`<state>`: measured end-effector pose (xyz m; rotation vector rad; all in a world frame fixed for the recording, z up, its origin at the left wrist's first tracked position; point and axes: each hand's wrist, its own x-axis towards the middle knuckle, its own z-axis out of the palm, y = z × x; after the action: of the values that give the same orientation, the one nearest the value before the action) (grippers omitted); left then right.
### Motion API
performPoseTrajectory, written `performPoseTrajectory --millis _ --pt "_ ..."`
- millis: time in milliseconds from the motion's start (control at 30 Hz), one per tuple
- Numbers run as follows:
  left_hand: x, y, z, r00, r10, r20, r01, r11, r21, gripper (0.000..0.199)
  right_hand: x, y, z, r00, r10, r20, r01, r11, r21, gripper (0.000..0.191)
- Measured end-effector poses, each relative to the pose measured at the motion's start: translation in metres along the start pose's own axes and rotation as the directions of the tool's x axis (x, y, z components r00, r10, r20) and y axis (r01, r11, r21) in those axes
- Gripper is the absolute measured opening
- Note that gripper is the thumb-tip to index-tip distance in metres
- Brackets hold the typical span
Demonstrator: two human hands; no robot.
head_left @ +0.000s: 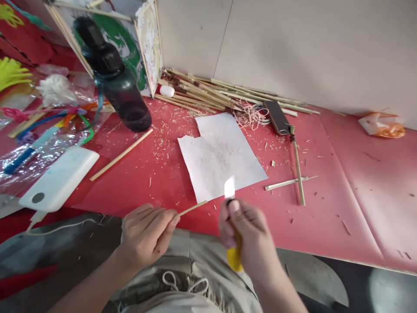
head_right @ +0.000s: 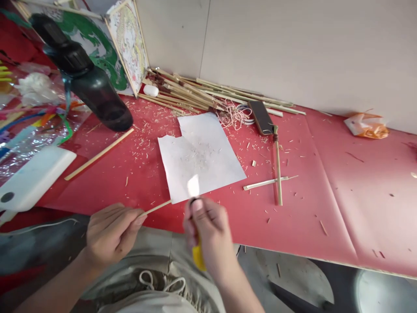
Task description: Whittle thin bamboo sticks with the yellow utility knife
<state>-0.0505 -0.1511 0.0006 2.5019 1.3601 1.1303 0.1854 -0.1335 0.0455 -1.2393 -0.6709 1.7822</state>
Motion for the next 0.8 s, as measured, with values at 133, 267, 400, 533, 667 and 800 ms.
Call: performPoseTrajectory --millis 133,267,400,533,667,800 --pt "0.007 0.004 0.005 0.999 -0.033 -0.02 0.033 0.999 -0.019 0.009 -0.01 0.017 0.024 0.943 0.19 0.274 -0.203 0.979 0.017 0.04" --pt "0.01 0.004 0.005 1.0 0.025 0.008 -0.025 1.0 -0.005 0.006 -0.011 0.025 0.027 0.854 0.316 0.413 -0.374 0.925 0.066 0.038" --pt "0.01 0.003 0.006 0.992 0.124 -0.02 -0.122 0.988 0.099 0.011 -0.01 0.026 0.024 0.773 0.411 0.483 -0.53 0.837 0.136 0.035" --pt "0.009 0.002 0.007 0.984 0.174 -0.026 -0.169 0.977 0.132 0.015 -0.011 0.025 0.022 0.841 0.377 0.388 -0.468 0.867 0.173 0.034" --pt "0.007 0.003 0.009 0.991 0.13 0.007 -0.13 0.984 0.123 0.013 -0.008 0.026 0.02 0.942 0.265 0.207 -0.287 0.954 0.084 0.037" --pt "0.005 0.006 0.009 0.996 0.072 0.059 -0.075 0.996 0.042 0.012 -0.005 0.029 0.019 0.986 0.136 0.101 -0.126 0.988 -0.092 0.042"
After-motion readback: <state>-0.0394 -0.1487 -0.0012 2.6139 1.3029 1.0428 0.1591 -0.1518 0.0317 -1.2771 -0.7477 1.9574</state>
